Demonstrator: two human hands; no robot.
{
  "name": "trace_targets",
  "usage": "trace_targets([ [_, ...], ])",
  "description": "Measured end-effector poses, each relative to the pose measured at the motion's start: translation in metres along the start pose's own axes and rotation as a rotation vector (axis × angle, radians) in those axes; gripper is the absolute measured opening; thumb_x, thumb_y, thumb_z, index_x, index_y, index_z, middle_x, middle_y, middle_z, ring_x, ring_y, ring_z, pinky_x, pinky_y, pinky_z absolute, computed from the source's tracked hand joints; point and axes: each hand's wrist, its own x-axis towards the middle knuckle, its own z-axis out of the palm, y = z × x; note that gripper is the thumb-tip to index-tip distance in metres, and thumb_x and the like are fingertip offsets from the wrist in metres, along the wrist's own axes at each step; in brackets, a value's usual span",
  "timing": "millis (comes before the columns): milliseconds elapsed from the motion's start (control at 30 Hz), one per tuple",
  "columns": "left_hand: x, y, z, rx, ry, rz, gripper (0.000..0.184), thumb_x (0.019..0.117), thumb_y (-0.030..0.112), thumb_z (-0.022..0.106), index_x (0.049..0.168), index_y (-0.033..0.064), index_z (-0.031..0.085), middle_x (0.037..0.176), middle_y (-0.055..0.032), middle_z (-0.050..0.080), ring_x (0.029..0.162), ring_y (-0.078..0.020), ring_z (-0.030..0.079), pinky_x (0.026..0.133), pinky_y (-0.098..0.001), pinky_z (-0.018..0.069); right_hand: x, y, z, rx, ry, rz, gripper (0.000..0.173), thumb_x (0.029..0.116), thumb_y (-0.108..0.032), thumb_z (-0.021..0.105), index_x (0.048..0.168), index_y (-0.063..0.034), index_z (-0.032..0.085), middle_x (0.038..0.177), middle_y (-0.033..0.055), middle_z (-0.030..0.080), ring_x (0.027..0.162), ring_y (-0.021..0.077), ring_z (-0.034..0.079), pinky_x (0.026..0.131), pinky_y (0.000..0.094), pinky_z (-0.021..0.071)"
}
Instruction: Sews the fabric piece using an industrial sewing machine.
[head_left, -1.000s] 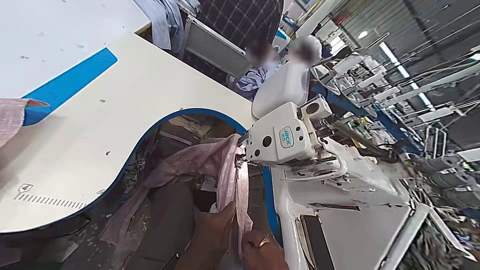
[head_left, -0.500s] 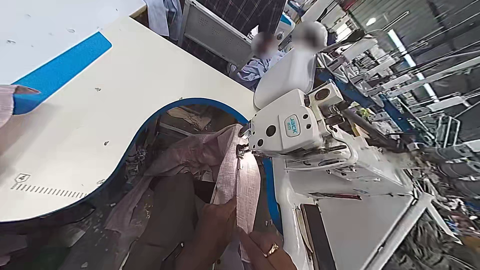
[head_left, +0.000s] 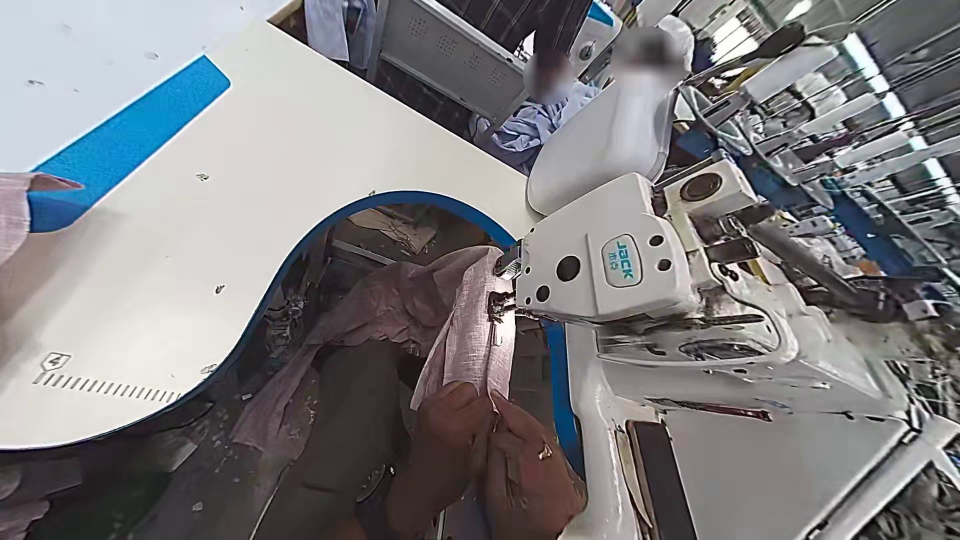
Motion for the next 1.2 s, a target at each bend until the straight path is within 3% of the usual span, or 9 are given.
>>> trace_targets([
  [133, 0.022, -0.010, 0.009, 0.106, -0.001, 0.007, 0.019, 0.0884, 0.011, 0.063, 0.070, 0.0064, 0.068, 0.066, -0.0042, 0.056, 0.067, -0.0164, 0.058, 0.062, -0.0238, 0.0480, 0.022, 0.005, 0.008, -0.032, -0.047, 0.062, 0.020, 0.0925, -0.009, 0.054, 0.077, -0.0057, 0.067, 0.107, 0.0108, 0.078, 0.108, 0.0134, 0.071, 0.098, 0.0210, 0.0514],
  [267, 0.030, -0.010, 0.014, 0.169, -0.033, -0.065, 0.013, 0.0900, 0.012, 0.065, 0.084, 0.0081, 0.076, 0.103, -0.0107, 0.072, 0.097, -0.0225, 0.068, 0.083, -0.0278, 0.0561, 0.029, 0.009, 0.011, -0.064, -0.123, 0.106, 0.024, 0.0936, -0.009, 0.050, 0.089, -0.0010, 0.072, 0.113, 0.0154, 0.076, 0.115, 0.0200, 0.070, 0.101, 0.0261, 0.0520],
  [433, 0.037, 0.000, -0.006, 0.092, -0.036, -0.041, 0.021, 0.0915, 0.004, 0.057, 0.097, 0.0032, 0.078, 0.103, -0.0121, 0.075, 0.098, -0.0229, 0.071, 0.088, -0.0301, 0.0571, 0.020, 0.009, 0.013, -0.058, -0.153, 0.087, 0.027, 0.0937, -0.013, 0.050, 0.093, 0.0001, 0.073, 0.117, 0.0184, 0.074, 0.116, 0.0223, 0.069, 0.100, 0.0280, 0.0522],
  [567, 0.098, -0.020, -0.036, -0.308, -0.229, -0.433, 0.046, 0.1075, 0.016, 0.034, 0.138, -0.0089, 0.057, 0.130, -0.0215, 0.067, 0.122, -0.0228, 0.064, 0.107, -0.0385, 0.0500, 0.017, 0.002, 0.019, -0.128, -0.187, 0.043, 0.028, 0.0934, -0.015, 0.049, 0.092, -0.0030, 0.074, 0.118, 0.0164, 0.074, 0.115, 0.0243, 0.070, 0.097, 0.0324, 0.0536],
  [700, 0.130, -0.099, 0.034, -1.063, -0.337, -0.943, 0.059, 0.1119, 0.045, 0.017, 0.129, 0.0037, 0.055, 0.102, -0.0063, 0.068, 0.091, -0.0121, 0.066, 0.080, -0.0313, 0.0556, 0.024, 0.002, 0.020, -0.133, -0.209, 0.010, 0.024, 0.0884, -0.009, 0.051, 0.085, 0.0000, 0.073, 0.117, 0.0188, 0.074, 0.112, 0.0300, 0.071, 0.094, 0.0367, 0.0554],
  [800, 0.190, -0.109, 0.058, -0.848, -0.309, -0.947, 0.020, 0.1050, 0.015, 0.053, 0.111, -0.0027, 0.063, 0.090, -0.0075, 0.064, 0.079, -0.0118, 0.061, 0.075, -0.0313, 0.0531, 0.021, 0.003, 0.018, -0.123, -0.214, 0.023, 0.022, 0.0860, -0.007, 0.051, 0.078, -0.0023, 0.072, 0.115, 0.0166, 0.075, 0.115, 0.0269, 0.070, 0.099, 0.0314, 0.0526],
  [1033, 0.136, -0.126, 0.088, -0.513, -0.098, -1.034, 0.033, 0.1028, 0.014, 0.057, 0.122, -0.0125, 0.060, 0.117, -0.0273, 0.064, 0.106, -0.0311, 0.063, 0.096, -0.0470, 0.0506, 0.021, 0.006, 0.026, -0.120, -0.123, 0.006, 0.026, 0.0851, -0.012, 0.051, 0.078, -0.0049, 0.074, 0.113, 0.0130, 0.077, 0.104, 0.0280, 0.075, 0.085, 0.0366, 0.0592],
  [1100, 0.122, -0.108, 0.047, -0.500, 0.042, -0.943, 0.025, 0.0995, 0.012, 0.064, 0.108, -0.0112, 0.065, 0.097, -0.0209, 0.069, 0.087, -0.0244, 0.067, 0.083, -0.0420, 0.0567, 0.015, 0.000, -0.003, 0.076, -0.114, 0.156, 0.022, 0.0890, -0.005, 0.058, 0.096, 0.0079, 0.075, 0.108, 0.0160, 0.077, 0.100, 0.0262, 0.076, 0.085, 0.0399, 0.0615],
  [1200, 0.111, 0.005, -0.062, -0.588, -0.081, -0.380, 0.018, 0.1008, 0.006, 0.057, 0.093, -0.0054, 0.067, 0.083, -0.0025, 0.070, 0.080, -0.0030, 0.067, 0.080, -0.0248, 0.0578, 0.038, -0.032, -0.041, 0.392, -0.028, 0.359, 0.046, 0.0924, -0.002, 0.065, 0.129, 0.0201, 0.048, 0.100, 0.0124, 0.071, 0.088, 0.0038, 0.070, 0.081, 0.0226, 0.0597],
])
